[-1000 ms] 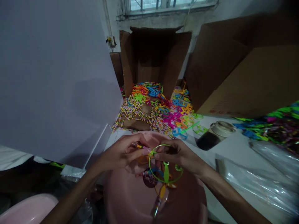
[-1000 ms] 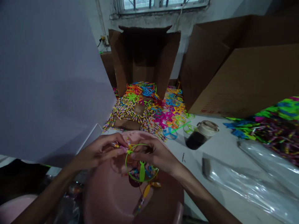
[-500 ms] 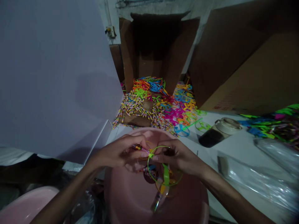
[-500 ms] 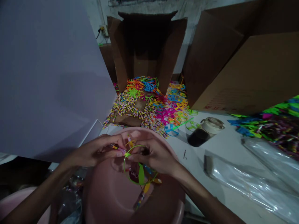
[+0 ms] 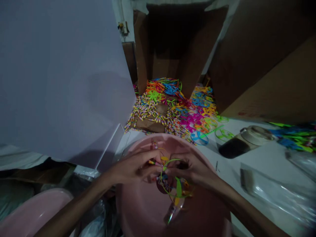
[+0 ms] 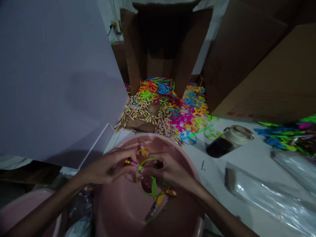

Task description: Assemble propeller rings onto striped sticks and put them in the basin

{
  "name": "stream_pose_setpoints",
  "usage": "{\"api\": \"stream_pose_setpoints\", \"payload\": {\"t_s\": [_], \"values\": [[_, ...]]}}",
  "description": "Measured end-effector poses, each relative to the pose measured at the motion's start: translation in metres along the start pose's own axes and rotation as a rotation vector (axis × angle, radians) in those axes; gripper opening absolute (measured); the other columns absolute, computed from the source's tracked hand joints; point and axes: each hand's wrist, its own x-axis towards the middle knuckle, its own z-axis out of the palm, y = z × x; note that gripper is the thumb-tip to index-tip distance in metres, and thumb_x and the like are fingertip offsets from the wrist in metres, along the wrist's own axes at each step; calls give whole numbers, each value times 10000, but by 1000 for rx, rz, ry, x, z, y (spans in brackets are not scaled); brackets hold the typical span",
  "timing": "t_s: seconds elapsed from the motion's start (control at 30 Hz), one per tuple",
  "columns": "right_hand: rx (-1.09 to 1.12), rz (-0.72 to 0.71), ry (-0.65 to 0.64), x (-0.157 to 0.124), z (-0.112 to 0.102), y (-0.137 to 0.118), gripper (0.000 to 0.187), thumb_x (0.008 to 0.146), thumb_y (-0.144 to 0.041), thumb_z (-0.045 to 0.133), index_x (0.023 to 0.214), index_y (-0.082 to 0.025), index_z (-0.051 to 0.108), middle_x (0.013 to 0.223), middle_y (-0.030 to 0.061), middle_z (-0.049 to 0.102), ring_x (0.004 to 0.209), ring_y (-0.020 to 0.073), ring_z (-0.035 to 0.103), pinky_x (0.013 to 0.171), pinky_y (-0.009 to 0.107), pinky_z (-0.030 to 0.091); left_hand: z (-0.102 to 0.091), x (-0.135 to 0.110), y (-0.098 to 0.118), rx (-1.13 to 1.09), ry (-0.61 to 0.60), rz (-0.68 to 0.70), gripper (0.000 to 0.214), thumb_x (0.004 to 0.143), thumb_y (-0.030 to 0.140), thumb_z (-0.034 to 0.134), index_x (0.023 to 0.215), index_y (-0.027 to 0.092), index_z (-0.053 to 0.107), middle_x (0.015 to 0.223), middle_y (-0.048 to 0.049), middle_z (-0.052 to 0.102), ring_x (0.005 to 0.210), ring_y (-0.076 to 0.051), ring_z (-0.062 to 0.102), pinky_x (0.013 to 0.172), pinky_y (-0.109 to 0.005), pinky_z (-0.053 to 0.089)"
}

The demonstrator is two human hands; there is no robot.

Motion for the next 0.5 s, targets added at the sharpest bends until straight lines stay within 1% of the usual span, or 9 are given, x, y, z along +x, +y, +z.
{"api": "stream_pose_setpoints", "payload": {"t_s": [0.1,0.13,0.17,0.23,0.3,0.33,0.4,0.47,0.5], "values": [[-123,37,-75,-1,-16,1,256,786,-438,817,914,-221,771,879,19,766,786,173,698,699,268,525,-6,6,-5,-106,-38,-6,213,949,399,623,1012,211,700,1013,-52,738,930,-211,677,838,-308,514],[-182,27,-72,-1,-24,1,290,784,-446,816,985,-241,776,978,35,775,882,200,713,754,290,541,-9,8,-9,-137,4,-18,232,953,408,613,1028,212,714,1015,-43,741,934,-202,680,842,-299,518],[-239,-3,-31,1,-34,2,329,794,-464,801,1047,-257,772,1075,51,769,979,228,712,811,318,548,-14,11,-16,-150,90,-40,251,963,414,591,1023,211,724,1000,-27,740,936,-192,679,846,-283,516],[-349,-79,167,10,-60,5,376,829,-532,734,1076,-251,772,1155,84,755,1078,274,692,887,377,545,-23,17,-34,-134,315,-93,321,1008,413,481,1006,206,726,961,12,720,941,-167,666,855,-247,499],[-453,-103,423,26,-90,14,431,854,-602,649,994,-215,780,1053,109,777,1018,298,710,887,414,550,-29,27,-59,-106,475,-126,375,1031,395,387,1015,206,711,956,37,698,945,-152,652,858,-228,486],[-519,-97,543,36,-105,20,464,875,-620,594,994,-210,774,1035,111,779,1002,298,714,896,422,549,-30,32,-73,-103,506,-132,355,1025,385,396,1023,213,706,956,43,698,938,-152,654,854,-228,491],[-596,-69,645,57,-134,34,483,889,-601,561,1040,-189,762,1079,138,767,1030,318,703,932,455,531,-29,43,-99,-104,511,-136,229,962,375,548,924,225,716,856,51,708,879,-167,670,830,-242,517],[-669,-15,748,77,-158,48,510,889,-574,568,1160,-174,729,1224,186,713,1170,357,640,1013,504,474,-24,51,-121,-112,500,-126,149,909,349,648,842,230,707,847,34,721,987,-199,669,901,-275,521],[-706,19,809,85,-169,55,562,880,-573,583,1239,-155,694,1344,218,641,1293,385,551,1077,534,409,-21,54,-129,-127,475,-114,124,888,330,685,831,220,701,888,15,729,1039,-210,659,936,-302,517]]}}
